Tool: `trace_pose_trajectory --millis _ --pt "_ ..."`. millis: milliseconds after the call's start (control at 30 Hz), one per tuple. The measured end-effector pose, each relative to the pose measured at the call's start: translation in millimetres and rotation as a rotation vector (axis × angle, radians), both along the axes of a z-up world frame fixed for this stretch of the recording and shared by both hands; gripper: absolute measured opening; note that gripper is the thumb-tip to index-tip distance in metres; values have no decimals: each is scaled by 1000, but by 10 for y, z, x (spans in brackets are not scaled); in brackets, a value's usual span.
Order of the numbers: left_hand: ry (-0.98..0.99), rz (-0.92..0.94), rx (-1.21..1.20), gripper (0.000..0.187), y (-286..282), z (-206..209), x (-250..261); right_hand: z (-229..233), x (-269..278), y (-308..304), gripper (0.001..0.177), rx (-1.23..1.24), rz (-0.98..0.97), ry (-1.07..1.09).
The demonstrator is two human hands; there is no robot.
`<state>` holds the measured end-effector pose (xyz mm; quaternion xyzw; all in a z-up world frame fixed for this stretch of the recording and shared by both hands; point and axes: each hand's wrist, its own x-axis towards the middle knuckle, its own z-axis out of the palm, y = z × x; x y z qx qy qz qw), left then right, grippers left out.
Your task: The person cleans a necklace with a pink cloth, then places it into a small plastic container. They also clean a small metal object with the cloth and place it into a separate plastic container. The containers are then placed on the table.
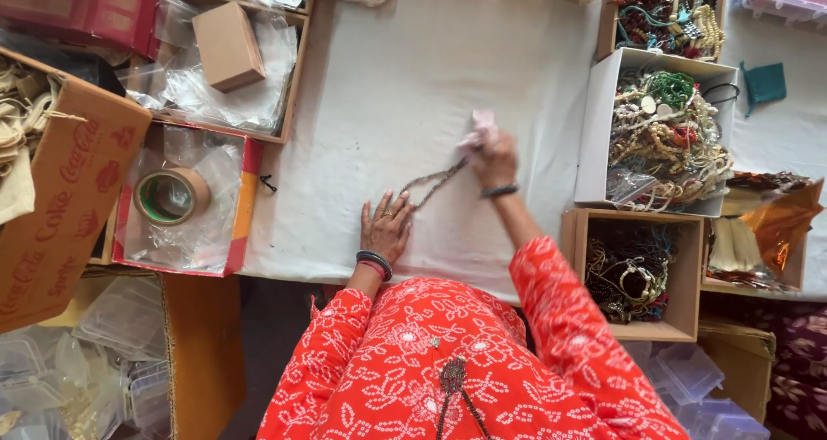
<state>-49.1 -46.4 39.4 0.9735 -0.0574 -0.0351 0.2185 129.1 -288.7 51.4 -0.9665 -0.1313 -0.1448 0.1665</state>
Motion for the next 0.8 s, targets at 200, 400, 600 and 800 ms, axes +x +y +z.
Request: trace_pose_trajectory --millis 200,400,600,800 --pt "86 -3 103 35 17 -132 19 539 -946 742 36 109 539 -117" --pt "-39 10 -15 45 6 -5 -1 179 -93 -309 37 27 56 -100" --pt "-50 13 -20 46 -1 -52 5 37 -412 73 33 159 -53 210" --pt "-1 4 19 44 36 -201 10 321 -841 552 46 64 506 -153"
